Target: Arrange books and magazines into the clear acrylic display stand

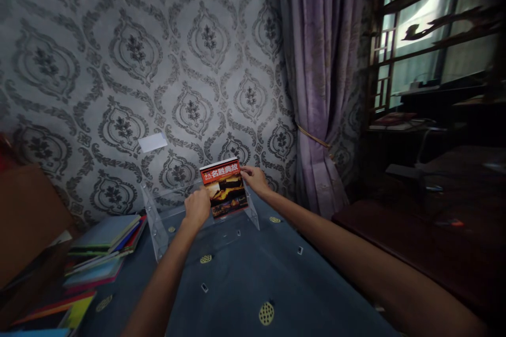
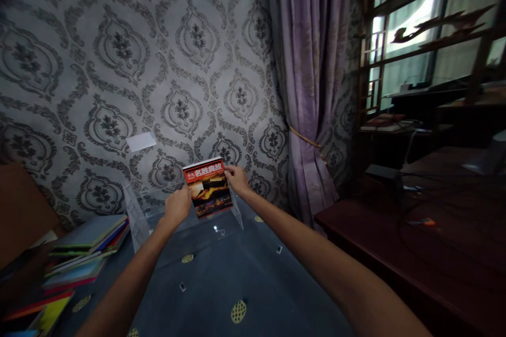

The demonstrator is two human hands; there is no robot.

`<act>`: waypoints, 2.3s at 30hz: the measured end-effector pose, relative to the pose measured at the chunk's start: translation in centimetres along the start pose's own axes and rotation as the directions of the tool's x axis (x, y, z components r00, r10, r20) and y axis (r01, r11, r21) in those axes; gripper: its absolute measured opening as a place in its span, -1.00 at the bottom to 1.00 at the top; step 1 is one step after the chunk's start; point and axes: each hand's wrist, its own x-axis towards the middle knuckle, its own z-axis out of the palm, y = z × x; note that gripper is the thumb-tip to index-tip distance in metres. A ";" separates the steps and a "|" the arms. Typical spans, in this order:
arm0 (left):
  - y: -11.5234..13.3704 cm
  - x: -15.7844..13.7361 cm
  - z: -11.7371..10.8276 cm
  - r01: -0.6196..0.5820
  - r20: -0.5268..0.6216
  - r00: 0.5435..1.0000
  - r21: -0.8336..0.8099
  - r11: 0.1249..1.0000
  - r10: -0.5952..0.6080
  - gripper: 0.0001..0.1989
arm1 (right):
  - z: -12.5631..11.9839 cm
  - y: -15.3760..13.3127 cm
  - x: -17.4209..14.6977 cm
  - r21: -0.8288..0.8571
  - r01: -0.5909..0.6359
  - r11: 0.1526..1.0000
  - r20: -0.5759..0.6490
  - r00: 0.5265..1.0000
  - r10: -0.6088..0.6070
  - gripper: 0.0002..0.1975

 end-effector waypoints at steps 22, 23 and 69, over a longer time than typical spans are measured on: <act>-0.3 0.2 0.2 -0.009 0.002 1.000 0.008 1.000 0.009 -0.63 | 0.2 -0.3 -0.6 0.019 -0.051 0.999 -0.006 0.999 0.052 -0.69; -0.3 0.2 0.1 -0.008 0.003 1.000 0.008 1.000 0.008 -0.63 | 0.1 -0.3 -0.7 0.020 -0.052 0.998 -0.006 0.999 0.052 -0.69; -2.2 3.6 0.5 -0.120 -0.217 0.976 -0.598 0.792 -0.016 -0.80 | 0.7 0.2 -0.3 0.023 -0.080 0.997 -0.003 0.997 0.080 -0.75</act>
